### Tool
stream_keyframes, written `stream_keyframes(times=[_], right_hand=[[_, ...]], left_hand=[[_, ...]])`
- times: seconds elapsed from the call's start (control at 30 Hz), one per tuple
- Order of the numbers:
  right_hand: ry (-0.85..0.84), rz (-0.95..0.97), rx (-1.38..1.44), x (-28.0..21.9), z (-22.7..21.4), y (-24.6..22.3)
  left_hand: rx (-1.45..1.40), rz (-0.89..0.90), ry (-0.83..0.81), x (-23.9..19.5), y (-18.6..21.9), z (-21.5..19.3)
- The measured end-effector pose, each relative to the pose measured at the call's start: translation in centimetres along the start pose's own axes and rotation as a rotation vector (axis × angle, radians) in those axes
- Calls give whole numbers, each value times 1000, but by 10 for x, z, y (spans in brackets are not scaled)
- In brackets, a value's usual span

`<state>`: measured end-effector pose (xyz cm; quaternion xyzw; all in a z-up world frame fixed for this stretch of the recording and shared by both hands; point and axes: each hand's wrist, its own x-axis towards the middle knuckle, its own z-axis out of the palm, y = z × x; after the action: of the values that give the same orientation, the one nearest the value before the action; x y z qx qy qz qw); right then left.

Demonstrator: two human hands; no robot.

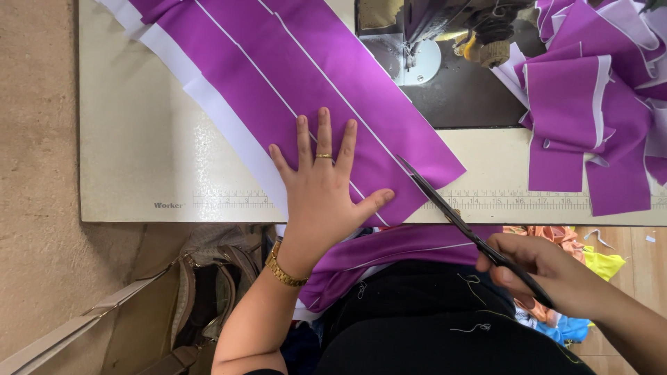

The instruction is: The person is using a pair of scissors to cut strips of purple fabric with white stripes on a workstation table.

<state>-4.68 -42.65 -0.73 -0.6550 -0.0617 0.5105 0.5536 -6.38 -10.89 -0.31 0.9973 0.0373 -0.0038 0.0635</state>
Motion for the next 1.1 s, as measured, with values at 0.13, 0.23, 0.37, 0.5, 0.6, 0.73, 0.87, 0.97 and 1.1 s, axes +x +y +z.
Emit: stream_keyframes(times=[0.13, 0.23, 0.37, 0.5, 0.6, 0.73, 0.87, 0.97, 1.1], right_hand=[[-23, -30, -19, 3, 0, 0], [-12, 65, 58, 1, 0, 0], [-22, 16, 41, 3, 0, 4], [-1, 62, 81, 2, 3, 5], [39, 52, 45, 0, 7, 2], [83, 91, -4, -3, 12, -6], [33, 67, -34, -3, 10, -7], [-14, 36, -3, 3, 12, -14], [-1, -58, -129, 13, 16, -27]], left_hand=[[-13, -2, 13, -3, 2, 0], [-3, 6, 11, -3, 1, 0], [11, 5, 22, -3, 2, 3], [4, 2, 31, -3, 1, 2], [4, 4, 24, -3, 1, 2], [17, 5, 38, -4, 2, 2], [21, 10, 36, -8, 5, 2], [35, 13, 31, -12, 10, 4], [36, 19, 53, -17, 16, 3]])
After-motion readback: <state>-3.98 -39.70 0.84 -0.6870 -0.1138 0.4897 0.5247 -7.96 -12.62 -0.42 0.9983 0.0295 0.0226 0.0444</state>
